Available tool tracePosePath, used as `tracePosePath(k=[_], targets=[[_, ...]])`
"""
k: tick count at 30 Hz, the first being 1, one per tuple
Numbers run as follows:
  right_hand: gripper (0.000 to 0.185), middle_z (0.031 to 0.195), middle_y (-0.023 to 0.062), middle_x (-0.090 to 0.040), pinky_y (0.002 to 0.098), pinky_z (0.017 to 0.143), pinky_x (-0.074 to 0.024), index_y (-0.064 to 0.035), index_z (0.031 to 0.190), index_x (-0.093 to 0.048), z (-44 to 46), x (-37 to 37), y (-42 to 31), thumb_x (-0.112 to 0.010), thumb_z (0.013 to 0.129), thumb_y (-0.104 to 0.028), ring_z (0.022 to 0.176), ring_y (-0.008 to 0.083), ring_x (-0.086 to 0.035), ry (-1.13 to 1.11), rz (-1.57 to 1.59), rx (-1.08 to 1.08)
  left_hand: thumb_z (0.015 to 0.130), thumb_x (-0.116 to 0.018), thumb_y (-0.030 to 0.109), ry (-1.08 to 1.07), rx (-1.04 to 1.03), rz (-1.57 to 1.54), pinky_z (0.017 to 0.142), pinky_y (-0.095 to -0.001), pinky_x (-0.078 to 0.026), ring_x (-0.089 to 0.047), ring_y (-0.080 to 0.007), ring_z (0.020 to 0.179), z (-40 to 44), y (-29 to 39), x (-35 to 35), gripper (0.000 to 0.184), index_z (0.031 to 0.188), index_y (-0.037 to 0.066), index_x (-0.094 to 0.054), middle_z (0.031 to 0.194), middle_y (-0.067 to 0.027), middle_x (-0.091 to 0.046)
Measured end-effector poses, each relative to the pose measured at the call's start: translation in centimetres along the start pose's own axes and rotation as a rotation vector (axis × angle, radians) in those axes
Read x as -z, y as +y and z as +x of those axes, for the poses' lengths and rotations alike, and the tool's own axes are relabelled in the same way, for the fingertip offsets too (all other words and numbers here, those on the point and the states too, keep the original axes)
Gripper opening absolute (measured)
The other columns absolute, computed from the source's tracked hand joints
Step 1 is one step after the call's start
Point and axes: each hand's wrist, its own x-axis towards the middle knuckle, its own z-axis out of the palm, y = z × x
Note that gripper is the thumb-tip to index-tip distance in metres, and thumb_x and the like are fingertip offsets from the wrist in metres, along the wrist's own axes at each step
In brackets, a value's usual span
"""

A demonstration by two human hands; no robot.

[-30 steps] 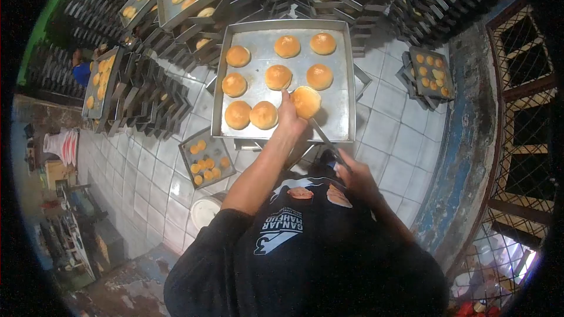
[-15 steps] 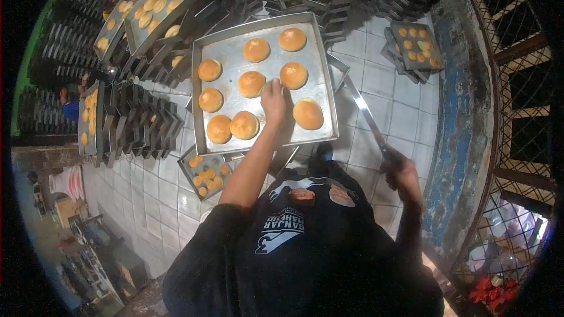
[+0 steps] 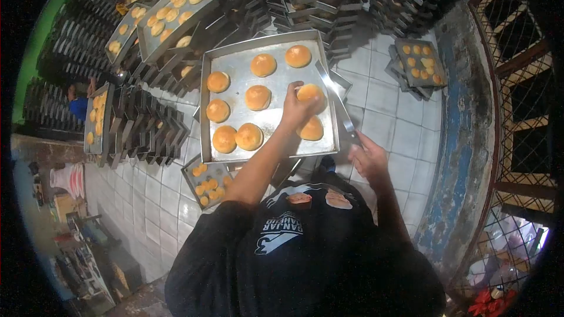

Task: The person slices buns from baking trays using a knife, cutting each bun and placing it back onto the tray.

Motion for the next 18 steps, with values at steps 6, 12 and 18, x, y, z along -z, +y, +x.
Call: tracePosePath(k=[6, 12, 18], targets=[[0.056, 0.086, 0.0013, -0.064, 0.0208, 0.056, -0.0409, -0.0041, 0.156, -0.043, 3.3, -5.5, 0.3, -0.059, 0.104, -0.019, 0.061, 0.0038, -0.048, -0.033, -0.194, 0.292, 0.098, -0.068, 0.048, 0.144, 0.331, -1.485, 0.093, -0.0454, -0.058, -0.069, -0.0267, 0.1, 0.4, -1.6, 5.0, 0.045, 0.122, 0.011, -0.06, 0.108, -0.0088, -0.069], [0.049, 0.095, 0.0249, -0.073, 0.0349, 0.081, -0.0552, -0.0019, 0.147, -0.054, 2.0, -9.5, -0.9, -0.06, 0.101, -0.018, 0.091, 0.0234, -0.074, -0.082, -0.459, 0.338, 0.089, -0.07, 0.065, 0.273, 0.295, -1.513, 0.081, -0.0413, -0.057, -0.069, -0.0215, 0.085, 0.3, -1.2, 7.9, 0.05, 0.1, 0.016, -0.069, 0.09, -0.0019, -0.071], [0.047, 0.1, 0.0285, -0.071, 0.0403, 0.086, -0.0549, -0.0006, 0.144, -0.056, 0.4, -10.3, -0.5, -0.06, 0.1, -0.018, 0.095, 0.0326, -0.074, -0.068, -0.54, 0.372, 0.09, -0.071, 0.061, 0.29, 0.208, -1.537, 0.074, -0.0361, -0.058, -0.069, -0.018, 0.078, -1.3, 2.1, 8.8, 0.044, 0.094, 0.017, -0.068, 0.084, -0.0008, -0.071]])
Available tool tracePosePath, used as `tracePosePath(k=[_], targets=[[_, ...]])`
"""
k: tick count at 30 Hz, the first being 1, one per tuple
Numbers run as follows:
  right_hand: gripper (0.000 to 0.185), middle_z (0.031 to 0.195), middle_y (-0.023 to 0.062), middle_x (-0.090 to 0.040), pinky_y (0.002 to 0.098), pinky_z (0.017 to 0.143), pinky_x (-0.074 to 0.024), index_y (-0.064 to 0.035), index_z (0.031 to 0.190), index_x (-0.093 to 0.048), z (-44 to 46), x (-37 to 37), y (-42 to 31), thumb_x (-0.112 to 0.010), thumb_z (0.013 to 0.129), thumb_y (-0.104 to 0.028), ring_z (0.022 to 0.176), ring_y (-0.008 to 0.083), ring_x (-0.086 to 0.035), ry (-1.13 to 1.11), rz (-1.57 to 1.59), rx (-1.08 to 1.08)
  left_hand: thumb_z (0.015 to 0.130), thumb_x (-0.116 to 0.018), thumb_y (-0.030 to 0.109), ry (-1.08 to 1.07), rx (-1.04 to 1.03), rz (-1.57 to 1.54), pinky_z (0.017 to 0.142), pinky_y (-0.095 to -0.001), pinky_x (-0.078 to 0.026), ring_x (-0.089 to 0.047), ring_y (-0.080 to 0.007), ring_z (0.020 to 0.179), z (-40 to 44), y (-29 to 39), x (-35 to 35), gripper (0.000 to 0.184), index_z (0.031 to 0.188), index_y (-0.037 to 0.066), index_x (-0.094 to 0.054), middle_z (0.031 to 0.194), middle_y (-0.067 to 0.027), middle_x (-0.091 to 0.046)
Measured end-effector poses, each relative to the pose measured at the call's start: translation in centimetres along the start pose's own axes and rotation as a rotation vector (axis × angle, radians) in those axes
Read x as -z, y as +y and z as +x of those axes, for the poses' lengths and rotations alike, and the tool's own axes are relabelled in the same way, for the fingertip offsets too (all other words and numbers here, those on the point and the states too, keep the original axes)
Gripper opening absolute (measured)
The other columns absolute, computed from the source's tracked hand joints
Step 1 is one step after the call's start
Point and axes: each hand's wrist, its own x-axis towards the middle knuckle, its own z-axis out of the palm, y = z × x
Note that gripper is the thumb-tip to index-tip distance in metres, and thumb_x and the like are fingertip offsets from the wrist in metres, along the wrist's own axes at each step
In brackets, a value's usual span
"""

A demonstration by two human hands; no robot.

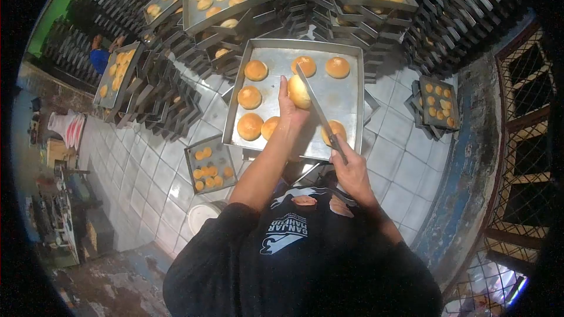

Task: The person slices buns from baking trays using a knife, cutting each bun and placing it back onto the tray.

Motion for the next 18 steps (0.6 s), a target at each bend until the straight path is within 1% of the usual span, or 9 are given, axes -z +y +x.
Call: tracePosePath(k=[3, 5, 6, 8, 9, 11, 15, 17, 18], targets=[[0.047, 0.101, 0.0289, -0.071, 0.0413, 0.086, -0.055, 0.0007, 0.143, -0.056, -0.5, -0.2, -0.1, -0.061, 0.1, -0.018, 0.097, 0.0349, -0.074, 0.004, 0.04, -0.023, 0.092, -0.071, 0.057, -0.06, 0.01, -0.005, 0.075, -0.0355, -0.058, -0.07, -0.0177, 0.079, -0.1, 0.2, 0.3, 0.04, 0.095, 0.016, -0.069, 0.085, -0.0012, -0.071], [0.047, 0.098, 0.0276, -0.071, 0.0404, 0.083, -0.056, 0.002, 0.143, -0.055, -0.5, -0.8, 0.7, -0.06, 0.1, -0.016, 0.093, 0.0336, -0.075, 0.074, -0.031, 0.071, 0.093, -0.071, 0.054, -0.093, 0.027, 0.006, 0.076, -0.0355, -0.058, -0.07, -0.0178, 0.08, -0.3, -0.2, 0.5, 0.038, 0.096, 0.016, -0.069, 0.086, -0.0014, -0.072], [0.047, 0.098, 0.0276, -0.071, 0.0404, 0.083, -0.056, 0.002, 0.143, -0.055, -0.2, -0.8, 0.2, -0.06, 0.1, -0.016, 0.093, 0.0336, -0.075, 0.081, -0.033, 0.066, 0.093, -0.071, 0.052, -0.096, 0.041, 0.041, 0.076, -0.0356, -0.059, -0.07, -0.0178, 0.08, -0.7, -0.7, 0.3, 0.036, 0.098, 0.016, -0.069, 0.088, -0.0016, -0.072], [0.046, 0.094, 0.0258, -0.072, 0.0391, 0.079, -0.0564, 0.0022, 0.143, -0.055, 1.3, -0.7, -1.3, -0.059, 0.101, -0.016, 0.088, 0.0329, -0.075, 0.098, 0.096, 0.09, 0.093, -0.072, 0.05, -0.101, 0.062, 0.079, 0.076, -0.0358, -0.059, -0.07, -0.0177, 0.08, -1.8, -1.6, -0.1, 0.035, 0.099, 0.016, -0.069, 0.089, -0.0018, -0.072], [0.047, 0.092, 0.0249, -0.073, 0.0384, 0.077, -0.0564, 0.0017, 0.144, -0.054, 2.1, -0.9, -1.4, -0.059, 0.101, -0.016, 0.086, 0.0325, -0.076, 0.125, 0.064, 0.139, 0.093, -0.073, 0.049, -0.123, 0.07, 0.107, 0.075, -0.0362, -0.059, -0.071, -0.0178, 0.081, -2.3, -2.0, -0.2, 0.034, 0.1, 0.015, -0.069, 0.091, -0.0019, -0.072], [0.047, 0.092, 0.025, -0.073, 0.039, 0.077, -0.0563, 0.0016, 0.144, -0.054, 2.8, -0.6, -2.4, -0.06, 0.101, -0.016, 0.087, 0.0335, -0.076, 0.102, 0.043, 0.106, 0.093, -0.073, 0.047, -0.151, 0.077, 0.137, 0.075, -0.0366, -0.06, -0.071, -0.0179, 0.081, -2.8, -2.0, -0.7, 0.034, 0.101, 0.015, -0.069, 0.092, -0.002, -0.073], [0.047, 0.093, 0.026, -0.072, 0.0399, 0.08, -0.0559, 0.0007, 0.143, -0.056, 1.0, -0.6, -2.4, -0.062, 0.1, -0.017, 0.089, 0.034, -0.075, 0.048, 0.036, 0.05, 0.093, -0.074, 0.045, -0.13, 0.017, 0.069, 0.075, -0.0373, -0.06, -0.071, -0.0191, 0.082, -1.2, 0.3, 0.0, 0.033, 0.102, 0.014, -0.068, 0.092, -0.0024, -0.073], [0.047, 0.095, 0.0263, -0.072, 0.0399, 0.081, -0.0558, -0.0001, 0.143, -0.057, -1.0, -0.7, -0.5, -0.062, 0.1, -0.017, 0.089, 0.0339, -0.075, 0.047, -0.015, 0.08, 0.093, -0.074, 0.042, -0.151, -0.064, 0.064, 0.075, -0.0368, -0.06, -0.072, -0.0193, 0.083, -0.4, 1.7, 0.7, 0.031, 0.104, 0.014, -0.068, 0.092, -0.0024, -0.073], [0.047, 0.096, 0.0266, -0.072, 0.0399, 0.082, -0.0557, -0.0009, 0.143, -0.057, -1.7, -0.6, 0.0, -0.062, 0.099, -0.017, 0.09, 0.0338, -0.075, 0.052, -0.065, 0.105, 0.093, -0.074, 0.042, -0.15, -0.072, 0.059, 0.075, -0.0368, -0.06, -0.072, -0.0193, 0.083, -0.8, 1.8, 0.5, 0.031, 0.104, 0.014, -0.068, 0.092, -0.0024, -0.073]])
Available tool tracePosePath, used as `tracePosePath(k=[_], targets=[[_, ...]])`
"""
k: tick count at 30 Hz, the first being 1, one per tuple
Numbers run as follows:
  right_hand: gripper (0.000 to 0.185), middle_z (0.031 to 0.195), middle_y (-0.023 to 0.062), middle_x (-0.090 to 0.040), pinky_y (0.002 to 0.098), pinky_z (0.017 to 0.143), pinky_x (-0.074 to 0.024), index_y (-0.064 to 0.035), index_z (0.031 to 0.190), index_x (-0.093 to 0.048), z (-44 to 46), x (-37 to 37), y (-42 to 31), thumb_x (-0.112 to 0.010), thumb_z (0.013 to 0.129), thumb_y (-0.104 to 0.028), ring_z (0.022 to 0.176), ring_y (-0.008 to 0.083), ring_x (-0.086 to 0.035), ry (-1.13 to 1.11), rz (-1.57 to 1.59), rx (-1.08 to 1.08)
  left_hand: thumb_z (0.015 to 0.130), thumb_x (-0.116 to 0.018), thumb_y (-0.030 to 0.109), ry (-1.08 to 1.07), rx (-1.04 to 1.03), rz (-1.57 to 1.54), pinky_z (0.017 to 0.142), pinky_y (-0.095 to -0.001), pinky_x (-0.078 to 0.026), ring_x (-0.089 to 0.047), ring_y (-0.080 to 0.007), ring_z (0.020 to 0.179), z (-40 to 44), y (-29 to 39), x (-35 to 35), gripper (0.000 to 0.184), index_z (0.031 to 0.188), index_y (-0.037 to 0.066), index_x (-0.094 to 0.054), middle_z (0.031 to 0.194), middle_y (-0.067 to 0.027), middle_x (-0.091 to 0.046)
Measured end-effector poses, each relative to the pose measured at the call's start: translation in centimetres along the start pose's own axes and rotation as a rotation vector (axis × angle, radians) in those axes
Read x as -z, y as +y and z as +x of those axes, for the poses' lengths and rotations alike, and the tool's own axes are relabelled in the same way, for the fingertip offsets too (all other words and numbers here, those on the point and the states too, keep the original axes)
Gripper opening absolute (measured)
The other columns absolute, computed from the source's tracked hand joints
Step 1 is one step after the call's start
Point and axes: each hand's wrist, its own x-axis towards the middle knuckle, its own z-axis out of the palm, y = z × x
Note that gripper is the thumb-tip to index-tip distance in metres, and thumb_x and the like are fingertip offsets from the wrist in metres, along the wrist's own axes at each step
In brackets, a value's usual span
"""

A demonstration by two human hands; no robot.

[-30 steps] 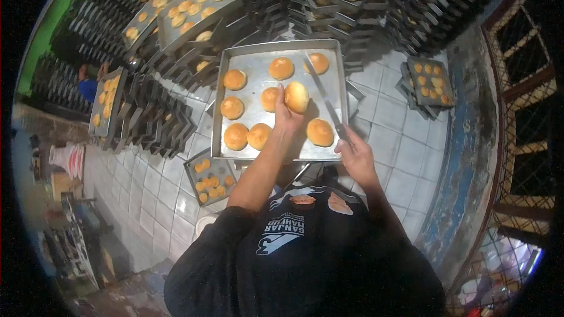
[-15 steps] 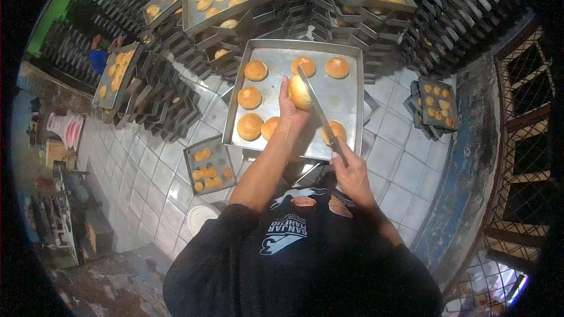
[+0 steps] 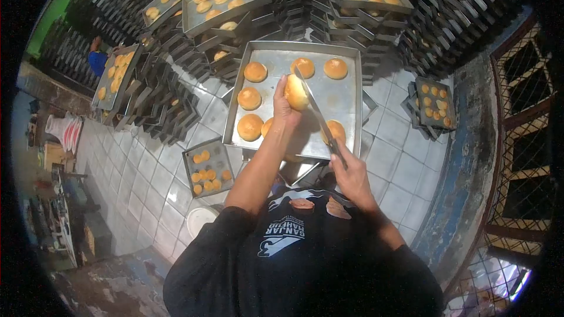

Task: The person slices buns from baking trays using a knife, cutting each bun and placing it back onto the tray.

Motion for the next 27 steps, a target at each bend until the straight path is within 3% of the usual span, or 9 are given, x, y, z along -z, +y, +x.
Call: tracePosePath(k=[6, 9, 12, 14, 16, 19, 24, 27], targets=[[0.049, 0.095, 0.0233, -0.073, 0.0344, 0.079, -0.0555, -0.0015, 0.147, -0.054, 3.1, 0.9, -1.4, -0.061, 0.1, -0.017, 0.086, 0.0228, -0.074, 0.007, 0.116, -0.086, 0.095, -0.073, 0.037, -0.024, 0.033, 0.185, 0.077, -0.0381, -0.061, -0.072, -0.0192, 0.084, -3.2, -3.8, -0.7, 0.027, 0.104, 0.013, -0.068, 0.093, -0.004, -0.073], [0.05, 0.085, 0.0132, -0.073, 0.0309, 0.074, -0.0551, 0.0002, 0.146, -0.053, 4.4, 1.3, -1.7, -0.061, 0.101, -0.019, 0.078, 0.0163, -0.07, -0.014, 0.13, -0.042, 0.096, -0.072, 0.037, -0.017, 0.042, 0.177, 0.077, -0.0384, -0.061, -0.072, -0.02, 0.084, -2.4, -3.7, -0.1, 0.028, 0.106, 0.012, -0.066, 0.094, -0.006, -0.072], [0.049, 0.084, 0.0101, -0.073, 0.0309, 0.075, -0.0553, 0.0002, 0.145, -0.055, 1.8, 2.1, -0.2, -0.062, 0.101, -0.019, 0.077, 0.016, -0.07, -0.091, 0.046, -0.051, 0.097, -0.07, 0.029, -0.099, 0.106, 0.116, 0.074, -0.0368, -0.06, -0.069, -0.0181, 0.083, -1.8, -0.8, 0.1, 0.023, 0.109, 0.011, -0.063, 0.097, -0.0041, -0.068], [0.049, 0.084, 0.0104, -0.073, 0.0319, 0.074, -0.0552, -0.0012, 0.145, -0.055, 0.0, 2.1, 0.6, -0.062, 0.101, -0.019, 0.075, 0.0158, -0.069, -0.078, 0.083, -0.026, 0.094, -0.073, 0.037, -0.09, -0.026, 0.293, 0.074, -0.0388, -0.062, -0.072, -0.0216, 0.085, -1.7, 0.3, 0.6, 0.031, 0.11, 0.012, -0.064, 0.096, -0.007, -0.072], [0.049, 0.082, 0.0113, -0.072, 0.0321, 0.075, -0.0547, -0.0027, 0.146, -0.055, -0.8, 2.4, 0.4, -0.062, 0.101, -0.02, 0.074, 0.015, -0.069, -0.115, 0.141, -0.171, 0.094, -0.073, 0.034, -0.125, -0.031, 0.419, 0.076, -0.0379, -0.061, -0.071, -0.0206, 0.086, -4.2, 0.3, -0.9, 0.031, 0.112, 0.011, -0.063, 0.098, -0.0067, -0.07], [0.049, 0.079, 0.0101, -0.071, 0.031, 0.077, -0.0538, -0.0036, 0.146, -0.056, 1.9, 2.5, 0.0, -0.062, 0.101, -0.021, 0.076, 0.0139, -0.068, -0.112, 0.101, -0.156, 0.097, -0.069, 0.02, -0.203, 0.011, 0.44, 0.074, -0.0334, -0.06, -0.069, -0.0173, 0.082, -5.2, -2.2, -1.6, 0.021, 0.111, 0.006, -0.062, 0.096, -0.0051, -0.068], [0.049, 0.079, 0.0103, -0.072, 0.0317, 0.077, -0.0539, -0.0034, 0.146, -0.055, 2.9, 3.3, -1.0, -0.062, 0.101, -0.022, 0.077, 0.0143, -0.068, -0.14, 0.087, -0.149, 0.097, -0.068, 0.018, -0.125, -0.019, 0.359, 0.074, -0.0346, -0.061, -0.069, -0.0176, 0.082, -4.0, -1.9, -1.1, 0.02, 0.111, 0.006, -0.06, 0.095, -0.0057, -0.067], [0.05, 0.079, 0.0102, -0.072, 0.0315, 0.075, -0.054, -0.0025, 0.147, -0.054, 0.5, 4.0, 0.0, -0.062, 0.101, -0.022, 0.075, 0.0142, -0.068, -0.196, 0.112, -0.144, 0.096, -0.07, 0.026, -0.204, -0.011, 0.396, 0.075, -0.0363, -0.062, -0.07, -0.0202, 0.084, -3.4, 0.4, -0.2, 0.027, 0.113, 0.006, -0.061, 0.098, -0.0084, -0.067]])
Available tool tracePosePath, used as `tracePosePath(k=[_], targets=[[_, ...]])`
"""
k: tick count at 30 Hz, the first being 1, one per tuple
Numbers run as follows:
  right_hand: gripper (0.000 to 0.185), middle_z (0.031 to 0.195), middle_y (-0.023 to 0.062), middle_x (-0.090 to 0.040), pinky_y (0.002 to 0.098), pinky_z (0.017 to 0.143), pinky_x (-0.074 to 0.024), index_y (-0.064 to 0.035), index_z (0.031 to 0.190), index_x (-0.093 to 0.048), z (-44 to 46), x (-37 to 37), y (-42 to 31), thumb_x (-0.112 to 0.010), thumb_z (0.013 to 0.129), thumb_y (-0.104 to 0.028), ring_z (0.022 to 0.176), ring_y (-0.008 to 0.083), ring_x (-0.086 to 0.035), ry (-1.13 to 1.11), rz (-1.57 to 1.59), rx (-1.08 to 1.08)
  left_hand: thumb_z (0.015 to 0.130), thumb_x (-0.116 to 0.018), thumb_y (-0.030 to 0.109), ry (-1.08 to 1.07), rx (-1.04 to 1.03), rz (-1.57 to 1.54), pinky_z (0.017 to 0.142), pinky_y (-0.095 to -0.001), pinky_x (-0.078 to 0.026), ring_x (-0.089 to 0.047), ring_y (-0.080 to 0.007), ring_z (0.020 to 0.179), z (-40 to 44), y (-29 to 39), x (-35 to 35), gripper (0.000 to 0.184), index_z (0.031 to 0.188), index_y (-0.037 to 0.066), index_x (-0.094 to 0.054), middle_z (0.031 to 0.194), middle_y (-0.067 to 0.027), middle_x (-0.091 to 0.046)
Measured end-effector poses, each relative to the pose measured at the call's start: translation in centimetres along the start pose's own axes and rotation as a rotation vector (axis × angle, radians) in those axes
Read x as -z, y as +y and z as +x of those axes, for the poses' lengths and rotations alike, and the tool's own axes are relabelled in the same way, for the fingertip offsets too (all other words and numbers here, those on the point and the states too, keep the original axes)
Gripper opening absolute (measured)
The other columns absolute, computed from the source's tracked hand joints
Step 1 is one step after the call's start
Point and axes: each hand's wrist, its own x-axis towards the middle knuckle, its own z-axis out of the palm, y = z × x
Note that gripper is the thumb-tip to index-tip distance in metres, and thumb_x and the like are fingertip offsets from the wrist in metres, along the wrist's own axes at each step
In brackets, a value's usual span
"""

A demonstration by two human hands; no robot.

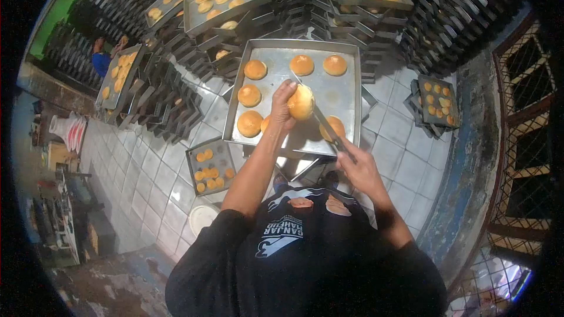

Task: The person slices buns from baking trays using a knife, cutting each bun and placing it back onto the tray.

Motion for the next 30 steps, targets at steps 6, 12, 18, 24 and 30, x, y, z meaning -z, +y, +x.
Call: tracePosePath(k=[6, 12, 18, 24, 30], targets=[[0.051, 0.076, 0.009, -0.07, 0.0305, 0.072, -0.0532, -0.0031, 0.147, -0.054, 1.8, -0.6, 1.6, -0.062, 0.1, -0.02, 0.07, 0.0139, -0.065, 0.007, 0.007, 0.023, 0.095, -0.07, 0.02, -0.042, 0.104, 0.079, 0.073, -0.0392, -0.062, -0.07, -0.0217, 0.083, -1.8, -1.7, -1.7, 0.035, 0.124, 0.006, -0.056, 0.096, -0.0089, -0.065], [0.049, 0.076, 0.0072, -0.069, 0.0304, 0.067, -0.0516, -0.0062, 0.148, -0.055, 1.9, 0.2, 0.5, -0.062, 0.101, -0.019, 0.067, 0.013, -0.061, -0.023, -0.031, 0.03, 0.095, -0.069, 0.021, -0.012, 0.036, 0.108, 0.075, -0.0382, -0.063, -0.071, -0.0224, 0.085, -0.4, -1.0, -1.1, 0.038, 0.126, 0.005, -0.056, 0.1, -0.0107, -0.067], [0.049, 0.076, 0.0047, -0.068, 0.0287, 0.066, -0.0508, -0.0054, 0.147, -0.055, -0.8, 0.1, 1.7, -0.063, 0.1, -0.018, 0.068, 0.0105, -0.06, -0.042, 0.056, -0.051, 0.096, -0.069, 0.022, 0.025, 0.091, 0.045, 0.073, -0.0393, -0.062, -0.071, -0.0227, 0.086, -1.0, 0.1, -0.2, 0.037, 0.127, 0.007, -0.056, 0.101, -0.0103, -0.067], [0.05, 0.077, 0.0085, -0.07, 0.0305, 0.071, -0.0526, -0.0044, 0.147, -0.055, 4.0, -1.3, 1.2, -0.062, 0.101, -0.023, 0.07, 0.0144, -0.063, 0.0, -0.01, 0.027, 0.097, -0.07, 0.024, 0.188, 0.112, -0.092, 0.074, -0.0401, -0.061, -0.07, -0.0226, 0.087, 0.3, -3.7, 0.0, 0.03, 0.12, 0.007, -0.06, 0.099, -0.0085, -0.066], [0.051, 0.077, 0.0065, -0.067, 0.0283, 0.067, -0.0496, -0.0067, 0.15, -0.053, -0.6, -0.7, 3.2, -0.062, 0.102, -0.022, 0.068, 0.0118, -0.059, -0.042, 0.021, -0.039, 0.097, -0.071, 0.031, 0.222, 0.051, -0.164, 0.08, -0.0405, -0.06, -0.07, -0.0233, 0.092, 1.8, -0.7, 2.6, 0.029, 0.115, 0.01, -0.063, 0.101, -0.0081, -0.07]])
